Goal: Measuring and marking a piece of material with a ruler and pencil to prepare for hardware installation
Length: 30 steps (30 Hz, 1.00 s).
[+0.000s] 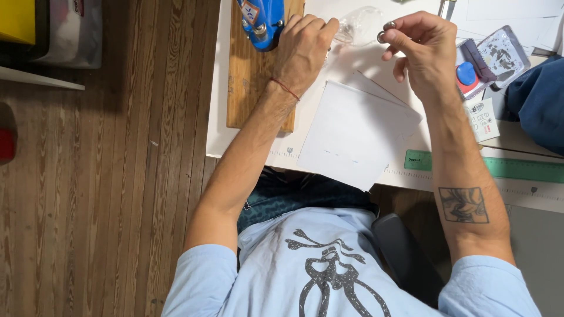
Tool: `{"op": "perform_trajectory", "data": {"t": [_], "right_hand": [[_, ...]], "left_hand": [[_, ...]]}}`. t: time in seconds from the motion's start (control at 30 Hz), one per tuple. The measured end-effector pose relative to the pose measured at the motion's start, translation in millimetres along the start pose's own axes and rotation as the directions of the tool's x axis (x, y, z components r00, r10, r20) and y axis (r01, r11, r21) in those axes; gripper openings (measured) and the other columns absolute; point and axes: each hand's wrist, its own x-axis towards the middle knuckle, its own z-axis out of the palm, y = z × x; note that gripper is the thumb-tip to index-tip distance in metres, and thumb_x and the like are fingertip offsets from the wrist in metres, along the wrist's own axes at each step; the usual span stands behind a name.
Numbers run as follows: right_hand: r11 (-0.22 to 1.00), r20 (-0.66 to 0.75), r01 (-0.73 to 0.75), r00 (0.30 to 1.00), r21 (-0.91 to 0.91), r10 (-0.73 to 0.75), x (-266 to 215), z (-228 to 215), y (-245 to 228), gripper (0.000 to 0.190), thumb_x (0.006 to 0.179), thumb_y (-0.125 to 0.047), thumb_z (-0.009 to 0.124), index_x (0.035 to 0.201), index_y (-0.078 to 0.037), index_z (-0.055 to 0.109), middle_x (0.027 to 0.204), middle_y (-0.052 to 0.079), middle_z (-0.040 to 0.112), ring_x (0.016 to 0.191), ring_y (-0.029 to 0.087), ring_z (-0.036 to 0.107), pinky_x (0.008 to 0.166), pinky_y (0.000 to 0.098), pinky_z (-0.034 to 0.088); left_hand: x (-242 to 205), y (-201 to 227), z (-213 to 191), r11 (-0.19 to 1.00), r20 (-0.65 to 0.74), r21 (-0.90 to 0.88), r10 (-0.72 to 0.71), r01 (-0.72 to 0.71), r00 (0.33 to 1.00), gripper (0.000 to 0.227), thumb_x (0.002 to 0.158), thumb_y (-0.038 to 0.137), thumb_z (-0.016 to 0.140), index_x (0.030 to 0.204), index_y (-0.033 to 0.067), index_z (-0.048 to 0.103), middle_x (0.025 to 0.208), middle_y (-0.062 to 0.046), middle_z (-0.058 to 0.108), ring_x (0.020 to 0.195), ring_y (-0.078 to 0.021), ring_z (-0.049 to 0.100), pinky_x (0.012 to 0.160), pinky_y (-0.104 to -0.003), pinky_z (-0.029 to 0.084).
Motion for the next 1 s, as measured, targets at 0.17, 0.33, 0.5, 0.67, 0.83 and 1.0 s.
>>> {"op": "perform_trajectory", "data": {"t": [0.17, 0.33, 0.5, 0.67, 0.83, 1.0], "right_hand": [[0.994, 0.132, -0.007, 0.991, -0.105, 0.021, -2, -20, -1, 0.011, 0.117, -0.004, 0.089, 0.122, -0.005, 0.08, 0.111, 0.009, 0.084, 0.091, 0.013, 0.086, 0.046, 0.0212, 0.059], [0.673, 0.194, 0.161, 0.981, -0.722, -0.027, -4, -17, -8, 0.017, 0.119, -0.009, 0.097, 0.122, 0.005, 0.087, 0.097, 0.014, 0.082, 0.046, 0.017, 0.06, 0.038, 0.028, 0.049], [0.487, 0.306, 0.378, 0.925, -0.787, -0.224, 5, -29, 9, 0.015, 0.127, -0.009, 0.091, 0.129, 0.006, 0.088, 0.113, 0.02, 0.083, 0.068, 0.02, 0.073, 0.055, 0.0329, 0.061], [0.348, 0.306, 0.495, 0.826, -0.796, -0.474, 5, -2, 4, 0.021, 0.118, -0.001, 0.101, 0.134, -0.003, 0.088, 0.131, 0.017, 0.062, 0.114, 0.031, 0.061, 0.082, 0.0391, 0.058], [-0.159, 0.472, 0.451, 0.761, -0.878, -0.445, 33, 25, 14, 0.018, 0.127, -0.041, 0.092, 0.122, -0.024, 0.098, 0.141, 0.013, 0.073, 0.133, 0.037, 0.061, 0.111, 0.0561, 0.041], [-0.277, 0.499, 0.415, 0.706, -0.867, -0.503, 63, 33, 32, 0.009, 0.115, -0.042, 0.096, 0.124, -0.041, 0.097, 0.139, -0.007, 0.079, 0.129, 0.024, 0.064, 0.107, 0.0483, 0.041]], "left_hand": [[-1, -4, 2, 0.992, -0.015, 0.123, -0.037, 0.039, 0.999, 0.007, 0.105, 0.003, 0.077, 0.107, 0.0094, 0.079, 0.08, -0.002, 0.072, 0.076, -0.0223, 0.065, 0.077, -0.041, 0.055], [-2, -4, -2, 0.989, -0.008, 0.135, -0.058, 0.059, 0.998, 0.012, 0.102, 0.001, 0.078, 0.111, 0.0096, 0.079, 0.085, -0.004, 0.074, 0.081, -0.0242, 0.067, 0.08, -0.041, 0.054], [-3, -5, -4, 0.992, -0.027, 0.108, -0.061, 0.063, 0.998, 0.018, 0.098, -0.004, 0.079, 0.11, 0.0093, 0.076, 0.085, -0.003, 0.073, 0.081, -0.0233, 0.067, 0.08, -0.04, 0.054], [-3, -4, -8, 0.995, 0.009, 0.074, -0.068, 0.067, 0.998, 0.023, 0.101, -0.006, 0.076, 0.119, 0.0076, 0.075, 0.089, -0.003, 0.075, 0.086, -0.0231, 0.07, 0.085, -0.04, 0.054], [0, 0, -16, 0.997, 0.001, 0.044, -0.07, 0.07, 0.998, 0.02, 0.098, -0.008, 0.072, 0.108, 0.0099, 0.073, 0.082, -0.003, 0.076, 0.083, -0.0239, 0.071, 0.083, -0.039, 0.05], [-1, -3, -5, 0.992, -0.001, 0.094, -0.081, 0.081, 0.997, 0.022, 0.097, 0.0, 0.085, 0.115, 0.011, 0.077, 0.088, -0.004, 0.081, 0.087, -0.021, 0.077, 0.085, -0.039, 0.055]]}}
